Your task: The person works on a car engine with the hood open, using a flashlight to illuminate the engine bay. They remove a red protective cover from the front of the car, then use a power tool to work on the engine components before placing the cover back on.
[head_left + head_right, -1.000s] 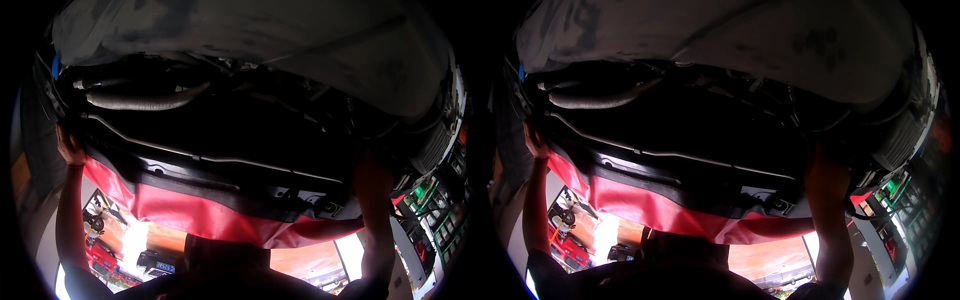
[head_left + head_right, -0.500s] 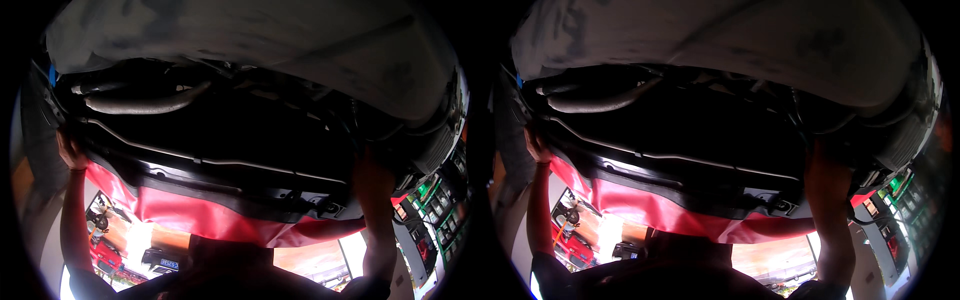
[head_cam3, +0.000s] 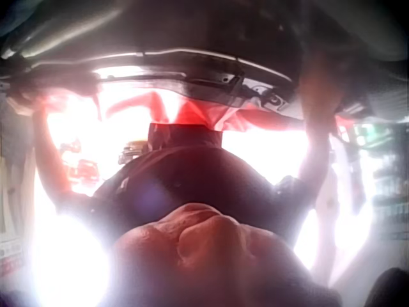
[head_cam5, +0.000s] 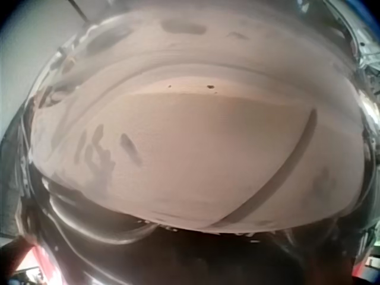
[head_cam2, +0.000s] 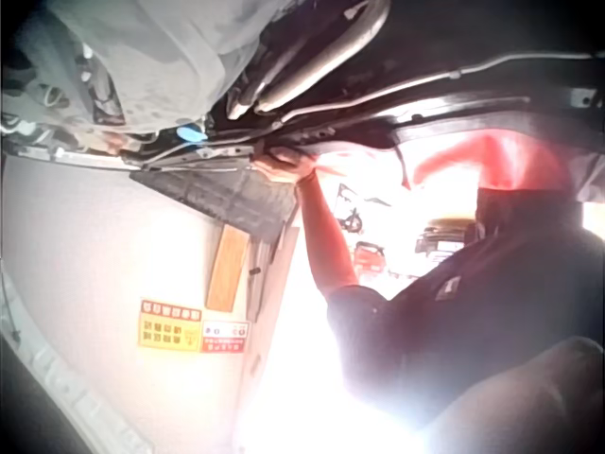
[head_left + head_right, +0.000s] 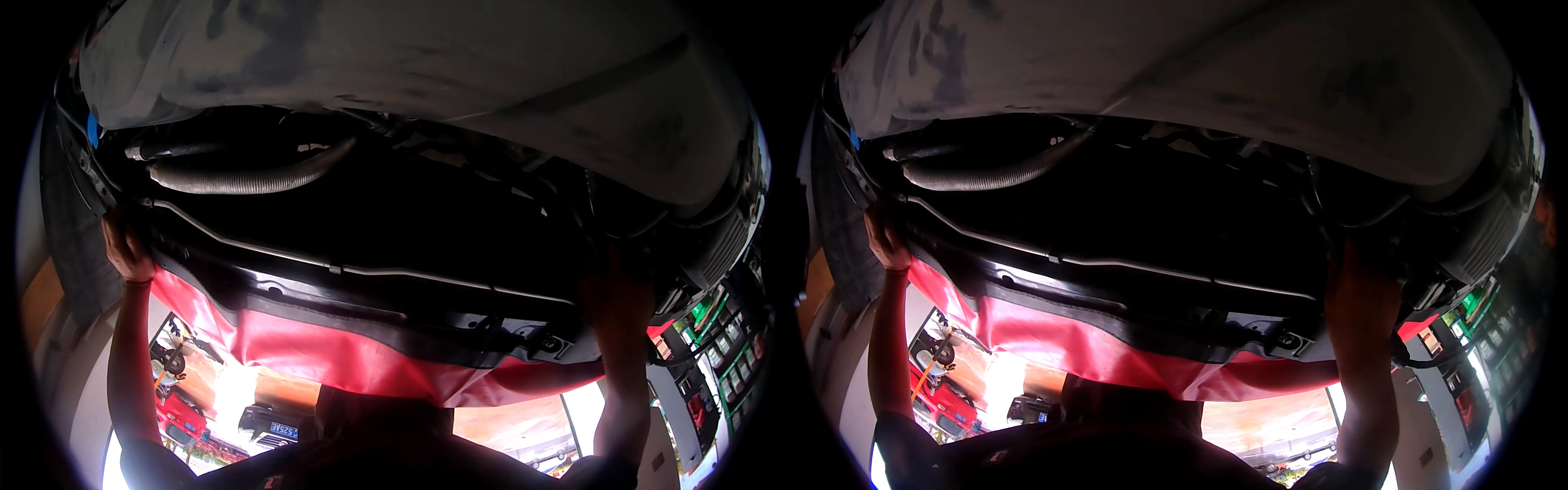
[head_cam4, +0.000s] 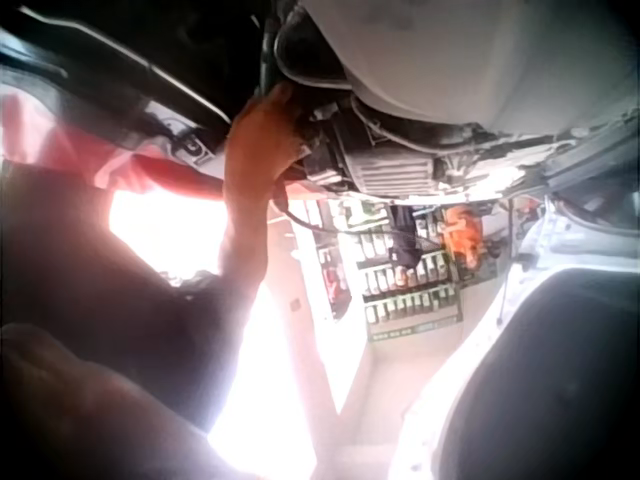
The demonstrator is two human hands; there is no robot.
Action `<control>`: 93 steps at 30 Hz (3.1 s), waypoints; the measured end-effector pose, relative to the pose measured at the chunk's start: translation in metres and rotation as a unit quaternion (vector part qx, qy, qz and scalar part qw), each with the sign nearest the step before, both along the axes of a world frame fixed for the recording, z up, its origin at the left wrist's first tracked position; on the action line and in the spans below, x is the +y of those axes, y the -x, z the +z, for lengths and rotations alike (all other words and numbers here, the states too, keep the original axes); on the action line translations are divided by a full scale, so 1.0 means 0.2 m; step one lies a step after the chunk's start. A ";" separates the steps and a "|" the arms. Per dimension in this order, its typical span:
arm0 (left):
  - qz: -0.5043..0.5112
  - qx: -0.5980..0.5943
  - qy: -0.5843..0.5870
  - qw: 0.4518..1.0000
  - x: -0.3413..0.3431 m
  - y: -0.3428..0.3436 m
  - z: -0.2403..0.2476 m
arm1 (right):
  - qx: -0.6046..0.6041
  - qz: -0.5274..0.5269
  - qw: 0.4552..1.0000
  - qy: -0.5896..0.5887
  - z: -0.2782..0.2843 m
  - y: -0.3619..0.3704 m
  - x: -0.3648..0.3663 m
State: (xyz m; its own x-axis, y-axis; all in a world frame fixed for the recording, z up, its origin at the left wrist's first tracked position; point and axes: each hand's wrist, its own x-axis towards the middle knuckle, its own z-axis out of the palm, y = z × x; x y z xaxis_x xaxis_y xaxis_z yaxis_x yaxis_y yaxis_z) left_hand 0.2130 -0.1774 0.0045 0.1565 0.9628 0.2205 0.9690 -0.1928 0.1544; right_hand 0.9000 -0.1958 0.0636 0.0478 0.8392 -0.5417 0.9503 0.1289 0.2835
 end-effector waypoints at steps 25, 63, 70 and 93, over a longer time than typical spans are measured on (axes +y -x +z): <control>0.064 -0.014 -0.039 0.997 -0.01 -0.07 -0.02 | 0.115 -0.224 0.965 0.077 0.75 0.51 -0.42; 0.519 -0.723 0.172 0.424 -2.30 -1.86 -0.78 | 0.459 -0.323 0.798 -0.220 0.88 -1.00 -1.99; 0.459 -0.522 0.313 0.647 -2.81 -1.75 -0.62 | 0.513 -0.372 0.709 -0.311 0.60 -1.61 -1.93; 0.527 -0.471 0.378 0.598 -3.12 -2.59 0.13 | 0.333 -0.089 0.904 -0.252 0.19 -2.20 -0.35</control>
State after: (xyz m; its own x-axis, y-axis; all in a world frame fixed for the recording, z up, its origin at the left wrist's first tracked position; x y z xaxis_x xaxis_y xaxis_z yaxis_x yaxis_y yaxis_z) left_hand 0.7318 -0.8011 0.0307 -0.4765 0.2963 -0.8277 -0.0947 0.9187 0.3834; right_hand 1.3403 -0.2652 0.1009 0.0102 0.9986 -0.0515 0.9251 -0.0290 -0.3786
